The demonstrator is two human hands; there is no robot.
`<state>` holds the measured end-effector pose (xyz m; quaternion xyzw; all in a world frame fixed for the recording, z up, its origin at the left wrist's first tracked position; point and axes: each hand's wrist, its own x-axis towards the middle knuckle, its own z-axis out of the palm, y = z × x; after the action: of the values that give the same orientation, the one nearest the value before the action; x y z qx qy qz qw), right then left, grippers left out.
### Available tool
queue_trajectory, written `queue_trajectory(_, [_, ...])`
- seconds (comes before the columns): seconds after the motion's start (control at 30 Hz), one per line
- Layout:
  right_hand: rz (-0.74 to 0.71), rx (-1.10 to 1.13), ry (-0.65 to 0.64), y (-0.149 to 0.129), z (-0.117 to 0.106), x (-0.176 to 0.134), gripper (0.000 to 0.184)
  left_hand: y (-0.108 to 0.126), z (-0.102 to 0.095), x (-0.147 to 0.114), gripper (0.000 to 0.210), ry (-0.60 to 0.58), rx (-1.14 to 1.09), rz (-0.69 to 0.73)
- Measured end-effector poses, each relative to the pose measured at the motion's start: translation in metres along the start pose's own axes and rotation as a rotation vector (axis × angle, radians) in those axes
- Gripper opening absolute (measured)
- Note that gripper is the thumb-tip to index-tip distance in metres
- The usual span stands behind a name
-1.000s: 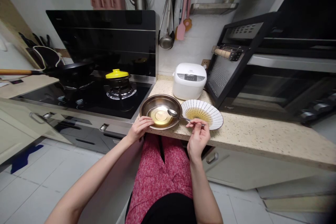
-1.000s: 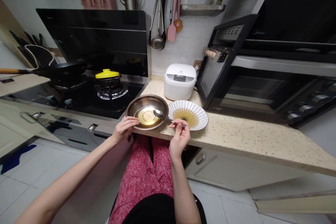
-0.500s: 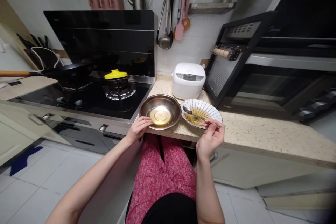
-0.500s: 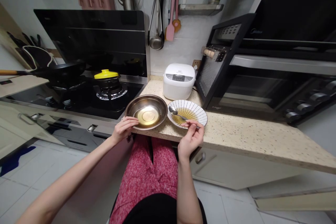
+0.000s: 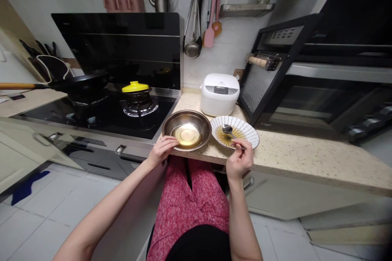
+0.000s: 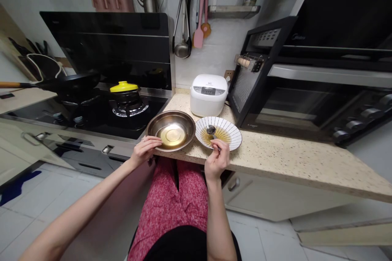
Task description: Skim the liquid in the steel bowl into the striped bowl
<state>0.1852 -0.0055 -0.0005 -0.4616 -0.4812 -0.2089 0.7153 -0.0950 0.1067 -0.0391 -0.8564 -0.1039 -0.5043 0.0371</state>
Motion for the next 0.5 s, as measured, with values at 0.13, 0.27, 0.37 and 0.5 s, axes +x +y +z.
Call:
queue_trajectory(0.13, [-0.196,-0.084,-0.06,0.0019,0.0014,0.0009,0.016,0.0017,-0.0008,0.0027,0.023,0.002,0.004,0.002])
queue_trajectory(0.27, [-0.236,-0.107,-0.083,0.0022,0.0022,0.0018,0.018,0.0033,-0.0016,0.005,0.022,0.009,-0.001,0.003])
queue_trajectory(0.37, [-0.178,-0.097,-0.084,0.003,0.0012,0.0016,0.021,0.003,-0.0014,0.0044,0.023,0.008,-0.002,0.0])
queue_trajectory(0.5, [-0.064,-0.062,-0.057,0.002,0.0,0.0002,0.023,0.002,-0.0008,0.0033,0.023,0.018,-0.02,-0.004])
